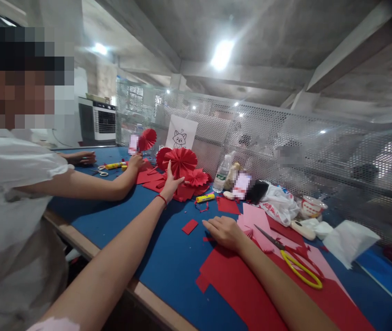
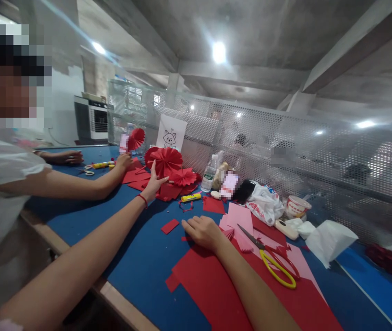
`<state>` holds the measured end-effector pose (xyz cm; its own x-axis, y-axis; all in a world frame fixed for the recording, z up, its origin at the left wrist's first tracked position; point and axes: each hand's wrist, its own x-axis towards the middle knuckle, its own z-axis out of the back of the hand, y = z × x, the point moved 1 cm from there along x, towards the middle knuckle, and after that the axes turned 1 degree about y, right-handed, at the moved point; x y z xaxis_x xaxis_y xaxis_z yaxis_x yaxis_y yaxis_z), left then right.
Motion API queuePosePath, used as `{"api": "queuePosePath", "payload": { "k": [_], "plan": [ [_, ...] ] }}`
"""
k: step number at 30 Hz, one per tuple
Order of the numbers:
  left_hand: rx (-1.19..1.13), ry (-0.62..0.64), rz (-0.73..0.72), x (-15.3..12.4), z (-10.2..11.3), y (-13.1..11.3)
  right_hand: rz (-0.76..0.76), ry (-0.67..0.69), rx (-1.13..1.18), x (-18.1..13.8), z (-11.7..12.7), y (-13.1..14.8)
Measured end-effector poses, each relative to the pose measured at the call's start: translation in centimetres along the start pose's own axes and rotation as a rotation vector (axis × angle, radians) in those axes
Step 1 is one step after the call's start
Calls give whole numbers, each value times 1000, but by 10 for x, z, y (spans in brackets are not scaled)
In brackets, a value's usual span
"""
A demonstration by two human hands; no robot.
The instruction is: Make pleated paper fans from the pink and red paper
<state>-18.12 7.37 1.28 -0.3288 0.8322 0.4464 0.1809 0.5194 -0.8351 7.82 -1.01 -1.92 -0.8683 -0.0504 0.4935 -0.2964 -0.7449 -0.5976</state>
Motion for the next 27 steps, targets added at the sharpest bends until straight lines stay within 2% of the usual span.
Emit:
{"api": "queuePosePath", "payload": {
  "k": [4,7,17,22,27],
  "plan": [
    [33,3,42,-2,-2,-2,-1,-33,9,0,1,0],
    [91,-40,48,-2,-2,-1,4,-46,13,1,2,0],
    [575,-478,61,-2,26,-2,-6,-22,-3,-1,0,1],
    [772,-607,118,-8,29,-5,-6,-15,-4,-2,-3,1],
    [845,-682,222,-5,31,-1,-12,12,-12,-3,-3,1]
  ]
}}
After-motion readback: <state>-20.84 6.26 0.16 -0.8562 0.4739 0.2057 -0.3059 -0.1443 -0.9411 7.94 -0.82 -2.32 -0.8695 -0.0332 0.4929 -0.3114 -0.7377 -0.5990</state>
